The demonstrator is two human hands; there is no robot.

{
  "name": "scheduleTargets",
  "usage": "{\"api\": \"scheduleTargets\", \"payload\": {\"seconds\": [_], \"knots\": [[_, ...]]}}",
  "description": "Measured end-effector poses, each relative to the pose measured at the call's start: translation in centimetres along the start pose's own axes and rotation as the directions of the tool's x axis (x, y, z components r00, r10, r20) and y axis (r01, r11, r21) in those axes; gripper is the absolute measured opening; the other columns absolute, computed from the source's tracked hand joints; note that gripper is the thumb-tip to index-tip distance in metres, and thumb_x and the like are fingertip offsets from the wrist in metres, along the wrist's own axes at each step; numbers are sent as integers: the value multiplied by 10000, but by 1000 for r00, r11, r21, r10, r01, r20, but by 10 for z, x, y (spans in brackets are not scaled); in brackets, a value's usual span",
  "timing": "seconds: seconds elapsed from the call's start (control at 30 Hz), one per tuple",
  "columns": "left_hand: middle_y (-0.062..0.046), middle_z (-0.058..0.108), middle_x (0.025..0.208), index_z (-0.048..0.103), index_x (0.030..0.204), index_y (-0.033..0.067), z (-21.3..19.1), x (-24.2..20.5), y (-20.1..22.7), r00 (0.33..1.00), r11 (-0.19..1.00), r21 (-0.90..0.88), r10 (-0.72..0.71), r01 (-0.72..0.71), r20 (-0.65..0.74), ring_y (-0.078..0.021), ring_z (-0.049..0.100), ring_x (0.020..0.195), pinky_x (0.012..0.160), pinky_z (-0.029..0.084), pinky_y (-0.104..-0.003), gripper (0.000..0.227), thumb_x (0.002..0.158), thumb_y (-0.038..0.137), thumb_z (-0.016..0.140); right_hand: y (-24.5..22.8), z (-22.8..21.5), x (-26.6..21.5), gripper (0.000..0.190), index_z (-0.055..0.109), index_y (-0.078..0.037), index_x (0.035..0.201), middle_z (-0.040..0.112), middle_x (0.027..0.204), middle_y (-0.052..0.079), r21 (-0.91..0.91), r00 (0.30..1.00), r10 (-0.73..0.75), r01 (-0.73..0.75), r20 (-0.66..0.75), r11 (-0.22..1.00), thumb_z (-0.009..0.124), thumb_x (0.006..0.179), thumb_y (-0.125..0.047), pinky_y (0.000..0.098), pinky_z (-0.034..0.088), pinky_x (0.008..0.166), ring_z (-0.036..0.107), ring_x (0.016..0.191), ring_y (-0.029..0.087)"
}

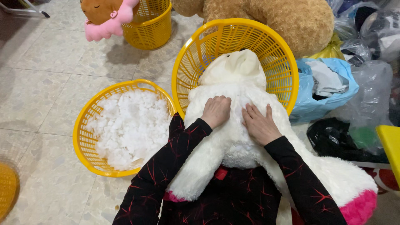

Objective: The person repeatedly takes handfuls of white stuffing from a yellow basket and inserts them into a large white teddy bear. They push and distribute the stuffing inside the bear's body to fill it out.

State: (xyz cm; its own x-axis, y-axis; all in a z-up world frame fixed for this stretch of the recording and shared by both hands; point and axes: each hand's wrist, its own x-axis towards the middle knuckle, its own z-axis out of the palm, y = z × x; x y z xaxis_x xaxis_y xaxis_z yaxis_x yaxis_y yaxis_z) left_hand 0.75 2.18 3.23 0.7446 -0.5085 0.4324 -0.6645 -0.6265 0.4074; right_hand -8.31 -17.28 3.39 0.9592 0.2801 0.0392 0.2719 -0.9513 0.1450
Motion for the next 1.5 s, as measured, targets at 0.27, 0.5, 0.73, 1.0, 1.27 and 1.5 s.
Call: {"api": "scheduleTargets", "payload": {"seconds": [0.27,0.5,0.73,1.0,1.27,1.5], "knots": [[-164,704,805,675,860,22,-10,-7,-4,980,908,-400,-177,127,-92,-364,683,777,716,535,-474,109,868,130,679,-3,16,2,261,631,-47,1112,597,1289,84,61,930,-155,142,333,988,463,939,-149,788,128,1148,510,1335,215],[-165,714,835,707,868,33,-2,-15,1,992,922,-372,-125,104,-31,-361,692,802,741,544,-464,111,875,142,688,-8,0,-2,160,653,-70,910,610,984,79,294,855,-273,150,441,944,510,917,-142,772,9,1180,587,1143,234],[-137,700,880,691,858,37,4,-24,4,994,933,-351,-99,77,-46,-348,665,873,776,519,-463,115,888,148,690,-12,8,-5,163,645,-45,891,650,904,115,329,781,-372,225,502,917,498,905,-113,749,-36,1185,651,1031,303],[-128,697,883,696,867,41,2,-30,3,992,925,-372,-114,83,-62,-341,667,884,792,522,-458,96,885,135,692,-9,-8,-4,176,677,-53,927,696,897,120,389,718,-421,224,554,894,532,936,-153,646,-6,1257,687,999,311],[-153,658,1040,691,1070,28,-36,-34,15,986,923,-381,-105,48,-131,-361,630,972,844,513,-468,192,890,48,629,-10,-57,-48,307,686,-98,1184,709,1173,71,509,990,-88,132,-111,851,637,924,-255,569,256,1160,613,1185,260],[-104,622,1127,692,974,58,-71,-79,56,935,936,-163,334,-313,122,-268,564,1128,980,478,-412,152,871,165,657,-30,-70,-77,563,560,-76,1354,639,1280,89,305,978,-70,129,-196,944,700,864,-314,682,205,1165,581,1246,246]]}}
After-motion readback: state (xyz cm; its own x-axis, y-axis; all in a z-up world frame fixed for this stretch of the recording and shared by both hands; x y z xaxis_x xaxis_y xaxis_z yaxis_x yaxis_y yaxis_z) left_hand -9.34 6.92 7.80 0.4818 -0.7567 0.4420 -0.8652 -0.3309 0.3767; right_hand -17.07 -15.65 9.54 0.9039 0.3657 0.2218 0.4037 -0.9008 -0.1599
